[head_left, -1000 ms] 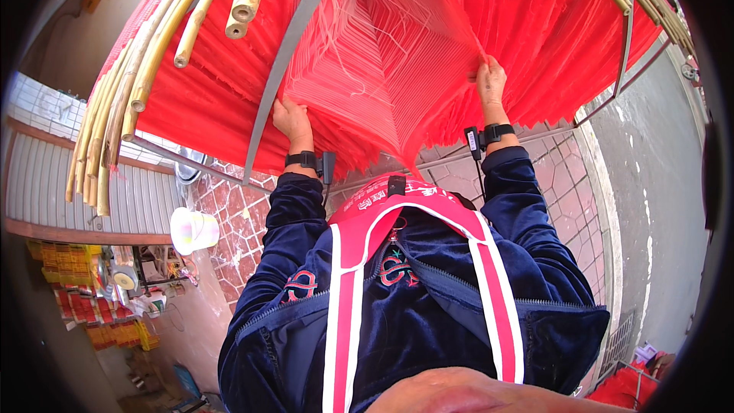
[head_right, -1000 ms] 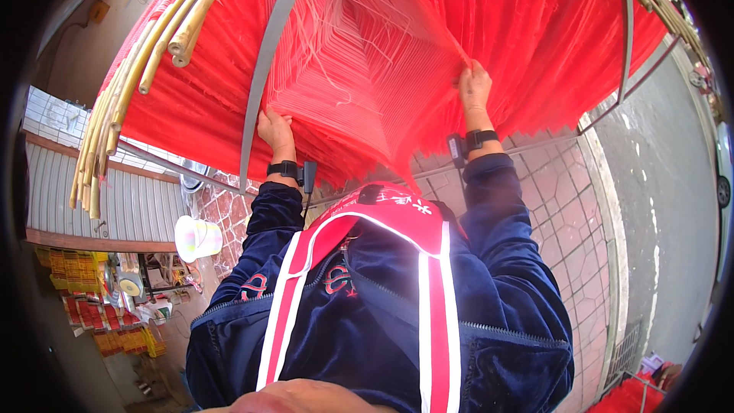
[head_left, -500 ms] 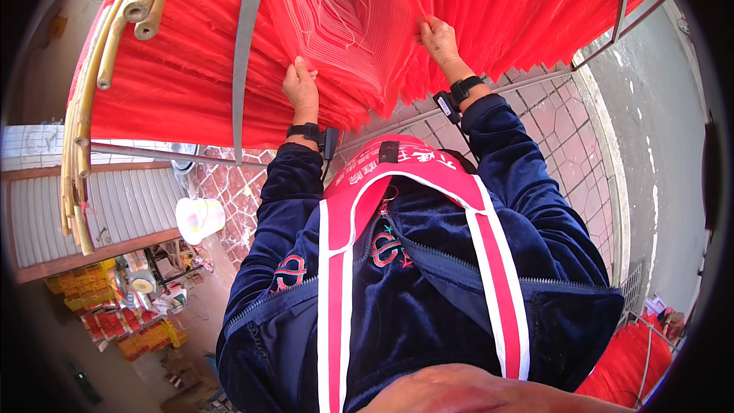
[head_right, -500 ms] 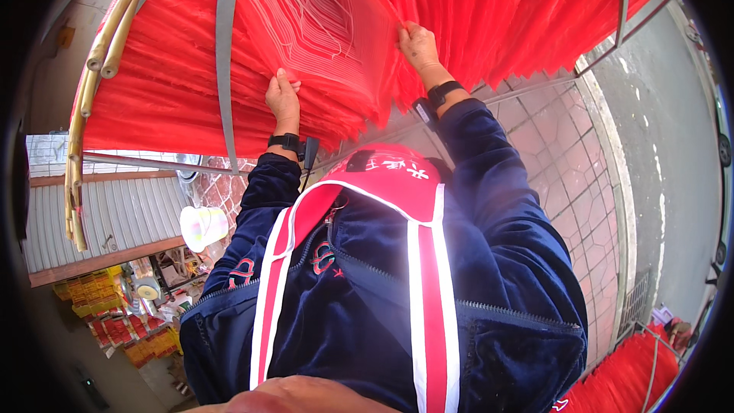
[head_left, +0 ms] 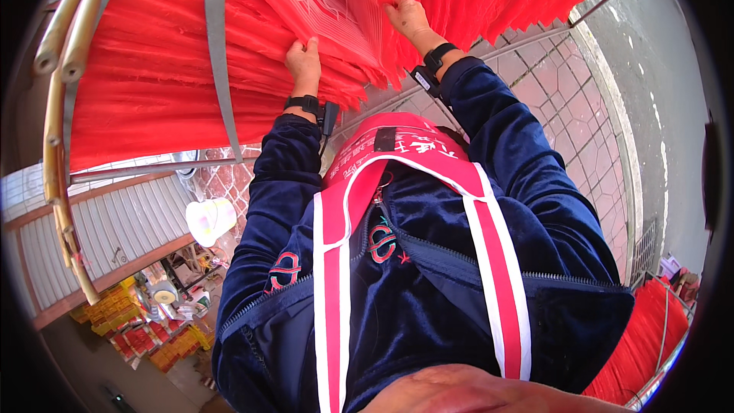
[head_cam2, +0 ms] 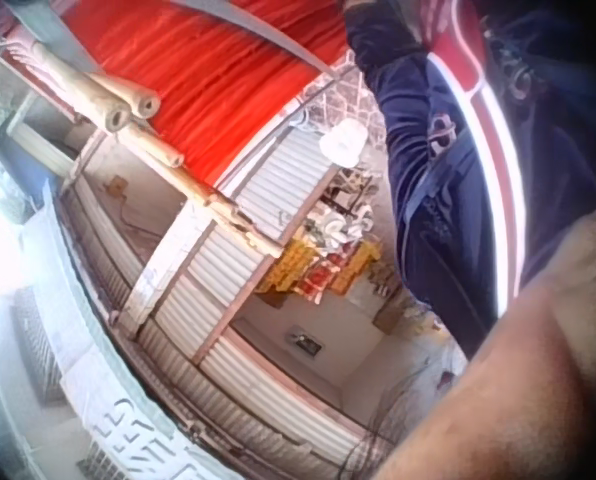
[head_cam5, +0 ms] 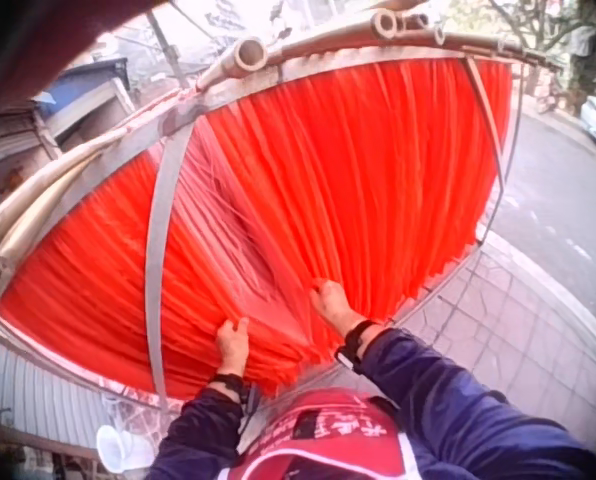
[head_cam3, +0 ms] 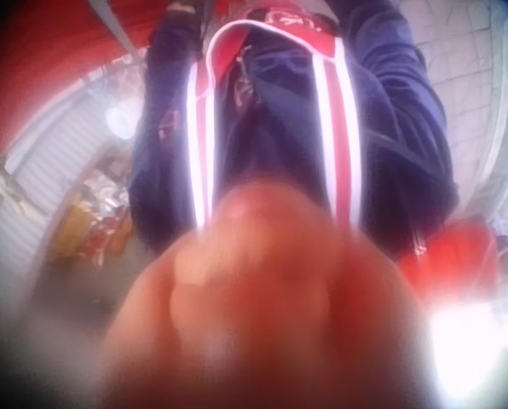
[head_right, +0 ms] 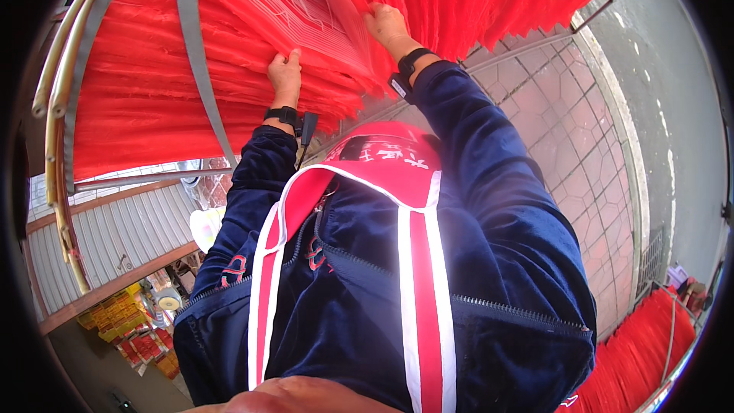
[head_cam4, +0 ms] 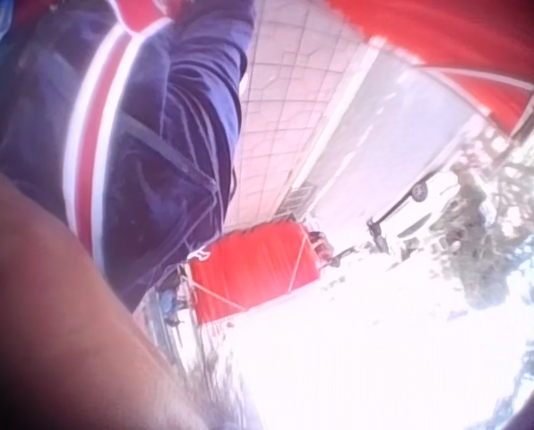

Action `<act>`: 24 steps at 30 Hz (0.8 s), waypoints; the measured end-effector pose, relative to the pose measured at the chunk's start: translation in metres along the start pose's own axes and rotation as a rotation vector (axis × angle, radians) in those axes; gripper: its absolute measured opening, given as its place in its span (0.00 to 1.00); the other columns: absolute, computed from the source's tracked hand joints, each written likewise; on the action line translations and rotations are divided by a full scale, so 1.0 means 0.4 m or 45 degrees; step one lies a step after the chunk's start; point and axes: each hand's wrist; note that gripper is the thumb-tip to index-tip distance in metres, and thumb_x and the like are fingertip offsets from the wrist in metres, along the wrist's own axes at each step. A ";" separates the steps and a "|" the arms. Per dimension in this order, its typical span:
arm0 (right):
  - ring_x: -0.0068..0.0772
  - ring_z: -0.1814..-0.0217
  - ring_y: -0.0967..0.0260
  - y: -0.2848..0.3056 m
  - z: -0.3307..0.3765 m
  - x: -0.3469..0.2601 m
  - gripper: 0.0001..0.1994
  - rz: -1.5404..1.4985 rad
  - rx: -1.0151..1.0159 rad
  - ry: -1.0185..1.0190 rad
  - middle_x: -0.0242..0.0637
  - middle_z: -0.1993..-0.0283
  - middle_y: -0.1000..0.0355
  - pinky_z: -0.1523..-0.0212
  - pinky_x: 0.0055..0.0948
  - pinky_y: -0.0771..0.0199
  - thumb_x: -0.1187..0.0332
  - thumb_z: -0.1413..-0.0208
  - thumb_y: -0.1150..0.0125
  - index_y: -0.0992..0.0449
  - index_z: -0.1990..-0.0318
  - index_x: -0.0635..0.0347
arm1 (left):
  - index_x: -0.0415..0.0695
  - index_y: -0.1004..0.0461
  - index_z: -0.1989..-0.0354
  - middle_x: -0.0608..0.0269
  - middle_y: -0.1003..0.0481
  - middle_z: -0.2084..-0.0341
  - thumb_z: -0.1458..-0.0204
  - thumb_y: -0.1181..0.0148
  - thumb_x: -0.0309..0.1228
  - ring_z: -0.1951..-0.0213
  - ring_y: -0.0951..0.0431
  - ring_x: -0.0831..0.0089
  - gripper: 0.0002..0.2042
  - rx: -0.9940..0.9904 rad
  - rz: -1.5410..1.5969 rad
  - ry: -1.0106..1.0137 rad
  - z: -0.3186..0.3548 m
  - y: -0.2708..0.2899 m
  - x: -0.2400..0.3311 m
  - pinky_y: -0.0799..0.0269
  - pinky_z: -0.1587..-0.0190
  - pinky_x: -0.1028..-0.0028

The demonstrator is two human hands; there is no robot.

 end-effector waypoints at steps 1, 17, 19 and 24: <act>0.52 0.57 0.23 -0.011 -0.004 0.006 0.17 -0.064 -0.003 -0.048 0.55 0.62 0.23 0.55 0.44 0.23 0.58 0.45 0.43 0.22 0.56 0.61 | 0.37 0.28 0.71 0.61 0.26 0.85 0.42 0.40 0.35 0.81 0.27 0.71 0.13 -0.044 0.062 0.100 -0.002 -0.004 -0.005 0.31 0.77 0.71; 0.56 0.57 0.23 -0.179 -0.021 0.136 0.20 -0.163 0.114 -0.018 0.61 0.59 0.25 0.54 0.46 0.24 0.60 0.44 0.41 0.29 0.46 0.59 | 0.34 0.27 0.72 0.55 0.22 0.79 0.49 0.31 0.34 0.83 0.22 0.69 0.15 -0.123 0.310 0.384 -0.023 -0.365 -0.180 0.25 0.81 0.74; 0.56 0.51 0.27 -0.227 -0.027 0.177 0.20 -0.131 0.054 -0.096 0.56 0.57 0.24 0.48 0.46 0.27 0.61 0.48 0.41 0.26 0.47 0.54 | 0.31 0.27 0.75 0.53 0.22 0.81 0.48 0.32 0.35 0.83 0.22 0.69 0.17 -0.212 0.272 0.575 -0.030 -0.411 -0.215 0.25 0.82 0.73; 0.57 0.51 0.27 -0.339 -0.027 0.336 0.17 0.004 -0.210 -0.243 0.53 0.56 0.24 0.48 0.46 0.27 0.64 0.49 0.43 0.22 0.50 0.51 | 0.26 0.28 0.69 0.47 0.20 0.76 0.44 0.37 0.38 0.77 0.18 0.66 0.20 -0.410 0.084 0.757 -0.038 -0.467 -0.313 0.24 0.81 0.73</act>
Point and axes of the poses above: each hand's wrist, its own z-axis away from the middle knuckle, its own y-axis out of the back of the hand, x = y × z
